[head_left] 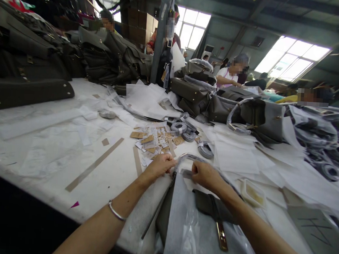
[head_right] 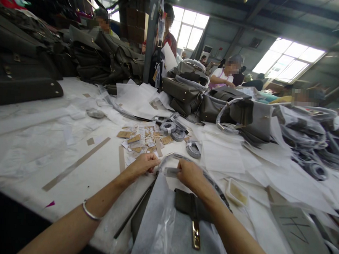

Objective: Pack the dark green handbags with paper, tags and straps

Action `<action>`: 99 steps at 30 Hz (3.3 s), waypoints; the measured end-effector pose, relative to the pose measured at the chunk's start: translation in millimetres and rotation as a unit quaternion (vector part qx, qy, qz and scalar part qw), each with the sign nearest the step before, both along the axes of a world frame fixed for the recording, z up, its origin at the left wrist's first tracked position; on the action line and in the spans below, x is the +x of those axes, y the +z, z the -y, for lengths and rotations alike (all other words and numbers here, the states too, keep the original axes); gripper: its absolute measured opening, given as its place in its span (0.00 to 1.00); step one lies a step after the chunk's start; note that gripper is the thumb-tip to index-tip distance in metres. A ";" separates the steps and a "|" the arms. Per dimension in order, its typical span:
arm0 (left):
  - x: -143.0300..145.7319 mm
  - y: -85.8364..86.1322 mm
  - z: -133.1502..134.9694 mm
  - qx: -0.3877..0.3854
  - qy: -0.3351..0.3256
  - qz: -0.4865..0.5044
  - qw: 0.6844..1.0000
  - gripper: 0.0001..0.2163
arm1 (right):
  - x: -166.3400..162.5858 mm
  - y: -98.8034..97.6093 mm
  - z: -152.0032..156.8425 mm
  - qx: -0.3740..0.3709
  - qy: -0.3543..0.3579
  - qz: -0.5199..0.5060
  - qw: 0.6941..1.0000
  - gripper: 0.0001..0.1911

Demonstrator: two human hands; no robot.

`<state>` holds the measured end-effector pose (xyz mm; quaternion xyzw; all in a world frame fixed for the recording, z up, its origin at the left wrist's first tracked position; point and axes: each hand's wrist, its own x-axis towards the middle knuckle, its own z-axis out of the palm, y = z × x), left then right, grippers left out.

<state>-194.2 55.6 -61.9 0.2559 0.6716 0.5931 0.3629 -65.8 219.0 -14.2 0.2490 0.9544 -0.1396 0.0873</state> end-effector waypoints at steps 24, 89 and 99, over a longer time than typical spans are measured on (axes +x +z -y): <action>-1.2 1.8 -6.1 0.088 0.080 0.153 0.981 0.21 | -31.8 -15.6 22.0 -0.492 -0.055 -0.183 0.849 0.21; -22.6 15.5 13.8 -0.173 -0.014 -0.312 0.934 0.08 | -47.8 -2.9 -134.4 0.228 0.201 -0.061 0.951 0.26; -7.6 19.2 11.9 -0.179 -0.097 -0.402 0.893 0.15 | -42.5 -0.8 -136.7 0.276 0.173 -0.148 0.934 0.17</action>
